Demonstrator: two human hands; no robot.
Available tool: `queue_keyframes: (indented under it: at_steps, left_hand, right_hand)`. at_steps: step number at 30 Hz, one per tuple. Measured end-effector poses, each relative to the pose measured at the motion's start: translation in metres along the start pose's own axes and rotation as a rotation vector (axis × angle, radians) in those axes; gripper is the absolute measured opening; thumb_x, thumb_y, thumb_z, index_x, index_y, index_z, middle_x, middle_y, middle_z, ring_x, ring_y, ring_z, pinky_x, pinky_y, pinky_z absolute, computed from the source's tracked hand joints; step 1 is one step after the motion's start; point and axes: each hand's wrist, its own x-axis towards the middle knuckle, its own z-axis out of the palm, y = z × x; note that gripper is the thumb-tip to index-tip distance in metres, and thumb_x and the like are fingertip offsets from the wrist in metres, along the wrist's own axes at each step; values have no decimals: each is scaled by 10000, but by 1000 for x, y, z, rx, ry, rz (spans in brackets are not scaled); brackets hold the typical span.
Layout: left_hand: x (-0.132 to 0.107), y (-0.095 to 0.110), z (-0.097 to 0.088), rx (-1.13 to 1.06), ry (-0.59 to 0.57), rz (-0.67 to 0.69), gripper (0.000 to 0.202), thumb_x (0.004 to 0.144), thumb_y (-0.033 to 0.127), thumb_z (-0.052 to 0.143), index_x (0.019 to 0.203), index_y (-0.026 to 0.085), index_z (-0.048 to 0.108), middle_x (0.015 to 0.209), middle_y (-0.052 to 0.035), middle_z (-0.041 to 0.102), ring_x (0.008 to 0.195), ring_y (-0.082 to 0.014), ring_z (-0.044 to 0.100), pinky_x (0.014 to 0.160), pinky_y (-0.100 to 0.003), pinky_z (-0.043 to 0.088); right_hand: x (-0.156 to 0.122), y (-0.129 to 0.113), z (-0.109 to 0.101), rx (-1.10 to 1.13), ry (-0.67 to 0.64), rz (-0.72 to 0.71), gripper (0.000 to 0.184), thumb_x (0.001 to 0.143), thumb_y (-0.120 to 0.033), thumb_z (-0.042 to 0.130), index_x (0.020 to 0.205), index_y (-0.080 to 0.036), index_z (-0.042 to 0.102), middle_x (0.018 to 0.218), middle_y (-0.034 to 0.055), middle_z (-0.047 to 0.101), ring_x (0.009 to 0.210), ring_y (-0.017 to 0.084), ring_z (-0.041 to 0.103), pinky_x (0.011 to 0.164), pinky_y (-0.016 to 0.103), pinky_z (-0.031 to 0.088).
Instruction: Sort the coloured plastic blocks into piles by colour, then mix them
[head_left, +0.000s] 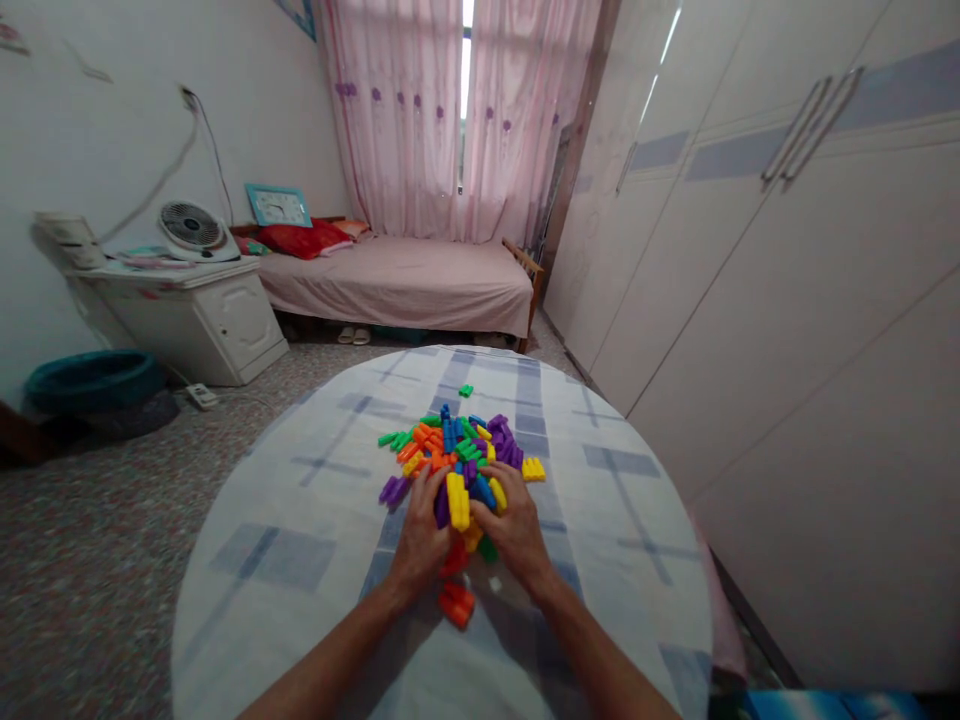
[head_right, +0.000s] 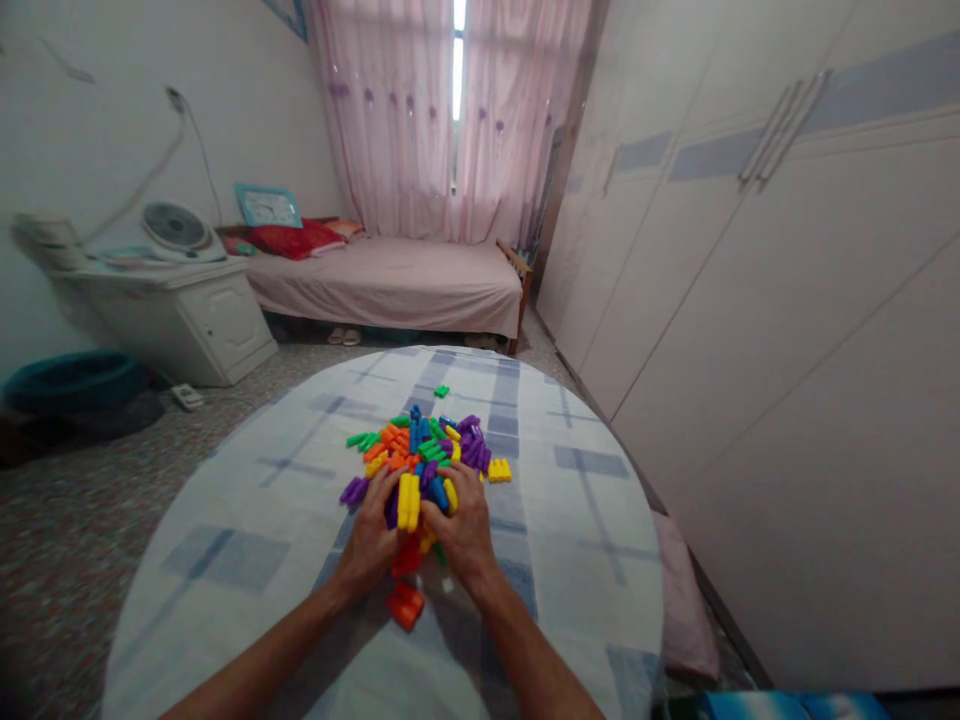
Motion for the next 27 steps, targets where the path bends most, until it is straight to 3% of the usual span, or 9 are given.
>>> queue_keyframes:
  at_steps: [4, 8, 13, 16, 20, 24, 27]
  left_hand:
    - [30, -4, -4, 26, 14, 86, 515, 835, 316, 445, 1328, 170, 430, 1392, -117, 436, 1366, -248, 296, 1151, -445, 216]
    - [52, -14, -14, 156, 14, 97, 498, 848, 253, 401, 1336, 159, 428, 1370, -114, 475, 1337, -235, 354, 1139, -428, 256]
    - [68, -24, -33, 396, -14, 143, 385, 802, 170, 395, 1121, 162, 610, 1234, -103, 588, 1200, -248, 492, 1065, -435, 367]
    - [77, -39, -45, 411, 105, 127, 357, 806, 162, 359, 1011, 164, 652, 1175, -97, 615, 1130, -234, 529, 1025, -419, 409]
    - [86, -75, -52, 361, 292, 22, 374, 865, 283, 345, 1034, 142, 647, 1221, -123, 582, 1174, -250, 505, 1043, -446, 392]
    - [90, -106, -48, 250, 257, -82, 457, 911, 384, 303, 1162, 142, 599, 1303, -117, 545, 1260, -232, 457, 1094, -453, 345]
    - [90, -112, -45, 227, 181, -90, 491, 930, 400, 269, 1223, 140, 566, 1329, -111, 536, 1279, -212, 444, 1117, -443, 317]
  right_hand:
    - [38, -13, 8, 38, -24, -38, 319, 732, -217, 607, 1051, -224, 618, 1197, 70, 567, 1179, 224, 481, 1049, 410, 349]
    - [67, -11, 16, 49, -119, -70, 384, 747, -231, 606, 1131, -231, 595, 1309, 76, 512, 1258, 214, 429, 1082, 407, 309]
    - [85, 1, 14, 51, -207, -102, 378, 804, -316, 578, 1172, -229, 586, 1345, 85, 493, 1251, 212, 446, 1026, 398, 373]
    - [101, 12, 4, 13, -157, -97, 339, 844, -337, 521, 1150, -216, 599, 1249, 81, 559, 1161, 192, 514, 966, 360, 424]
    - [136, 37, -1, -141, -114, -72, 362, 869, -335, 467, 1178, -188, 583, 1202, 89, 584, 1134, 194, 526, 1000, 371, 394]
    - [180, 60, 19, -412, -290, -28, 439, 883, -377, 463, 1285, -208, 515, 1384, 110, 456, 1294, 224, 387, 1052, 421, 325]
    - [209, 69, 46, -564, -430, 77, 495, 898, -450, 431, 1352, -252, 445, 1469, 106, 349, 1352, 257, 298, 1036, 490, 309]
